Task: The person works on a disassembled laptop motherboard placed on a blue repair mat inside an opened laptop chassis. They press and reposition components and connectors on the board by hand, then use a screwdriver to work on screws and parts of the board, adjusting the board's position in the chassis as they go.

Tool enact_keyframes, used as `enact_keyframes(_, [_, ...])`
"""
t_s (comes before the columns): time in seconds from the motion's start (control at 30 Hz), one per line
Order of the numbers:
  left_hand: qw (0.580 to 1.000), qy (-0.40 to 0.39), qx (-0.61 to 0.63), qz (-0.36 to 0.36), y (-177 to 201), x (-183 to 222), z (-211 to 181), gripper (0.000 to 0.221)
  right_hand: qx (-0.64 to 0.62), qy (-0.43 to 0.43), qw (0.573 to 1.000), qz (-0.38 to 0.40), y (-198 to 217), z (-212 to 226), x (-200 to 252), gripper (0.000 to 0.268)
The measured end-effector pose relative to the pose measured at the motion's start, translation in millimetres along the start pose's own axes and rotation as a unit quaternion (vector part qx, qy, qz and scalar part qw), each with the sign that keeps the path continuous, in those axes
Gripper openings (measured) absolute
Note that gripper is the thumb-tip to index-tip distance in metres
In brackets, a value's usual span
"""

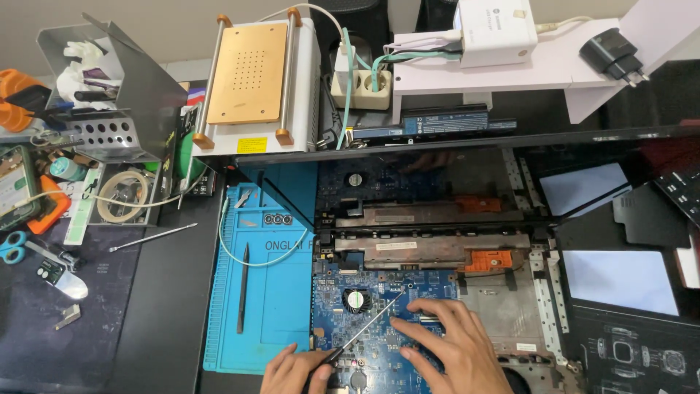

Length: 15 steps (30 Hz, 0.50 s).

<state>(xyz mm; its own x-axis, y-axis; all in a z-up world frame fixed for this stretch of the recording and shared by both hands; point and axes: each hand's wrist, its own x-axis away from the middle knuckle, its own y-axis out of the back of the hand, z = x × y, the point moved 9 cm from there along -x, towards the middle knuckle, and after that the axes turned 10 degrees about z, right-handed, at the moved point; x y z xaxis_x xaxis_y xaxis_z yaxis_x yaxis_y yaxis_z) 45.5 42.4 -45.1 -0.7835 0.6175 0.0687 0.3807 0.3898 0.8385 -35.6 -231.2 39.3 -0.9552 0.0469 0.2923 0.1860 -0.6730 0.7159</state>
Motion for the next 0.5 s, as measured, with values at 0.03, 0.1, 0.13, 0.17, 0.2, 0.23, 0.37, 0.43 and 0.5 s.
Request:
enact_keyframes(0.03, [1.0,-0.001,0.009,-0.001,3,-1,-4,0.024,-0.002,0.001,1.0,-0.001,0,0,0,0.043])
enact_keyframes(0.1, [1.0,-0.002,0.017,-0.001,8,-2,-9,0.025,-0.005,0.001,1.0,-0.002,-1,0,0,0.042])
enact_keyframes(0.13, [1.0,0.006,0.024,0.004,9,-3,-9,0.026,-0.006,-0.004,1.0,0.0,-2,-1,0,0.041])
enact_keyframes(0.17, [0.999,0.014,0.031,0.008,10,-4,-8,0.028,-0.007,-0.009,1.0,0.003,-3,-2,0,0.04])
enact_keyframes(0.2, [0.999,0.015,0.031,0.008,9,-3,-7,0.028,-0.007,-0.009,1.0,0.004,-4,-3,0,0.04])
enact_keyframes(0.23, [0.999,0.023,0.033,0.012,8,-3,-5,0.028,-0.007,-0.011,1.0,0.005,-5,-3,0,0.039])
enact_keyframes(0.37, [0.998,0.045,0.038,0.036,6,-6,-4,0.027,-0.004,-0.016,1.0,0.007,-9,-6,0,0.037])
enact_keyframes(0.43, [0.998,0.047,0.037,0.015,12,-5,-11,0.027,-0.007,-0.019,1.0,0.007,-9,-5,1,0.036])
enact_keyframes(0.5, [0.998,0.048,0.036,-0.007,19,-4,-16,0.027,-0.009,-0.023,1.0,0.007,-7,-4,1,0.036])
